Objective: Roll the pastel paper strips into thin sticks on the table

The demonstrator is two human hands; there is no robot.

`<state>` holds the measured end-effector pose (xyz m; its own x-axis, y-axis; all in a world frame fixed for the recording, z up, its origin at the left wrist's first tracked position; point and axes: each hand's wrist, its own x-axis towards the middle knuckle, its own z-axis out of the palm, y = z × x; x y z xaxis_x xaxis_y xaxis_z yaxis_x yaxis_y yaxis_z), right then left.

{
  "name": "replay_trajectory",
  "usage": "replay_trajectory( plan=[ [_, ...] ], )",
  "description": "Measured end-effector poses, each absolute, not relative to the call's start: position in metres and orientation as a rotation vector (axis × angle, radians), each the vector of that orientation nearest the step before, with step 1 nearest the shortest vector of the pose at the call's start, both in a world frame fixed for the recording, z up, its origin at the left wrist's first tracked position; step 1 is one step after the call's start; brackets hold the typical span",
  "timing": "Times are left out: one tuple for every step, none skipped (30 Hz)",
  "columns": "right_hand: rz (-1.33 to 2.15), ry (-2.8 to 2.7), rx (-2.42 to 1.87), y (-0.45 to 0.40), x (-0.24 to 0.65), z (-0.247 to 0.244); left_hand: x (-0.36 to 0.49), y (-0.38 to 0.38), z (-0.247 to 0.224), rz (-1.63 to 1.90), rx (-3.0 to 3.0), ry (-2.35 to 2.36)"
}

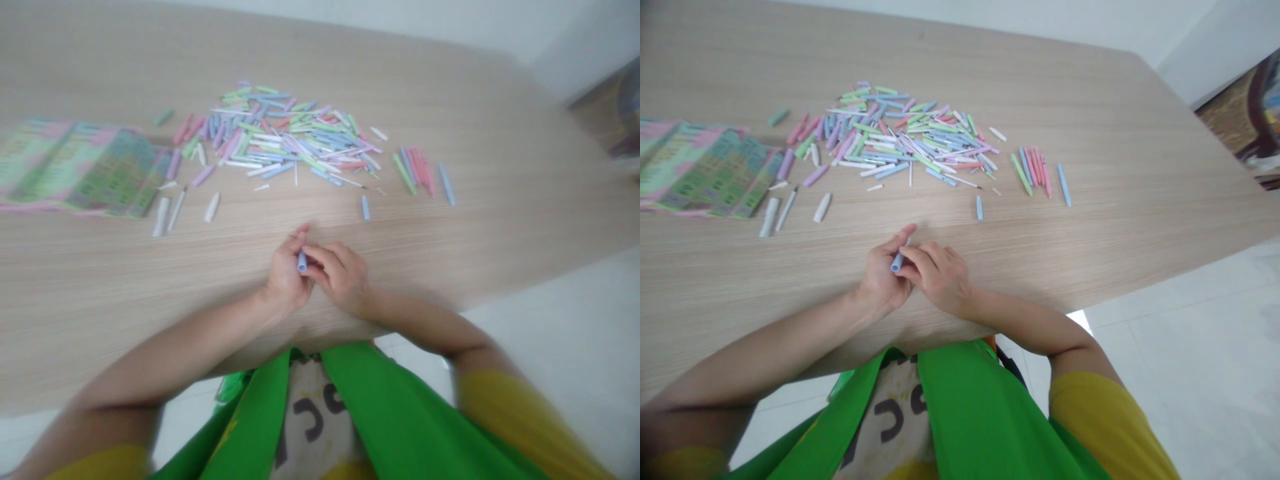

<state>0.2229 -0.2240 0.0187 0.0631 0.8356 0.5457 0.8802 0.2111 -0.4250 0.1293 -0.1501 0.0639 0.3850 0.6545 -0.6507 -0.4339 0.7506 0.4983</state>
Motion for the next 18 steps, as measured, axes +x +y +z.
replay_trajectory(
  plan=[
    [-0.104,-1.757,-1.582,-0.225,0.223,0.02,0.129,-0.152,0.065,0.702,0.265,0.928],
    [-0.146,-1.762,-1.548,-0.225,0.223,0.02,0.129,-0.154,0.066,0.701,0.265,0.908],
    [-0.189,-1.769,-1.517,-0.226,0.223,0.021,0.129,-0.155,0.066,0.701,0.265,0.889],
    [-0.228,-1.772,-1.492,-0.226,0.222,0.021,0.128,-0.157,0.065,0.703,0.268,0.874],
    [-0.254,-1.772,-1.478,-0.227,0.221,0.02,0.128,-0.157,0.063,0.71,0.276,0.865],
    [-0.264,-1.772,-1.473,-0.227,0.22,0.02,0.128,-0.158,0.061,0.719,0.292,0.858],
    [-0.259,-1.772,-1.479,-0.227,0.22,0.019,0.128,-0.159,0.059,0.73,0.312,0.852],
    [-0.247,-1.77,-1.487,-0.227,0.219,0.018,0.128,-0.16,0.058,0.741,0.334,0.84],
    [-0.229,-1.766,-1.492,-0.226,0.219,0.017,0.128,-0.161,0.056,0.752,0.353,0.827],
    [-0.21,-1.759,-1.489,-0.226,0.22,0.017,0.128,-0.162,0.056,0.762,0.37,0.817],
    [-0.191,-1.748,-1.483,-0.226,0.221,0.017,0.129,-0.162,0.056,0.764,0.387,0.817],
    [-0.181,-1.728,-1.475,-0.225,0.223,0.018,0.129,-0.163,0.056,0.752,0.409,0.828],
    [-0.177,-1.696,-1.472,-0.225,0.225,0.02,0.13,-0.163,0.056,0.727,0.439,0.85],
    [-0.179,-1.65,-1.48,-0.224,0.227,0.021,0.13,-0.161,0.057,0.694,0.484,0.879],
    [-0.184,-1.59,-1.499,-0.223,0.23,0.023,0.13,-0.16,0.057,0.658,0.547,0.911],
    [-0.191,-1.516,-1.525,-0.222,0.234,0.025,0.129,-0.157,0.057,0.63,0.624,0.946],
    [-0.197,-1.437,-1.547,-0.22,0.237,0.026,0.126,-0.156,0.057,0.631,0.721,0.979],
    [-0.197,-1.362,-1.562,-0.218,0.24,0.027,0.123,-0.155,0.057,0.666,0.846,1.007]
  ],
)
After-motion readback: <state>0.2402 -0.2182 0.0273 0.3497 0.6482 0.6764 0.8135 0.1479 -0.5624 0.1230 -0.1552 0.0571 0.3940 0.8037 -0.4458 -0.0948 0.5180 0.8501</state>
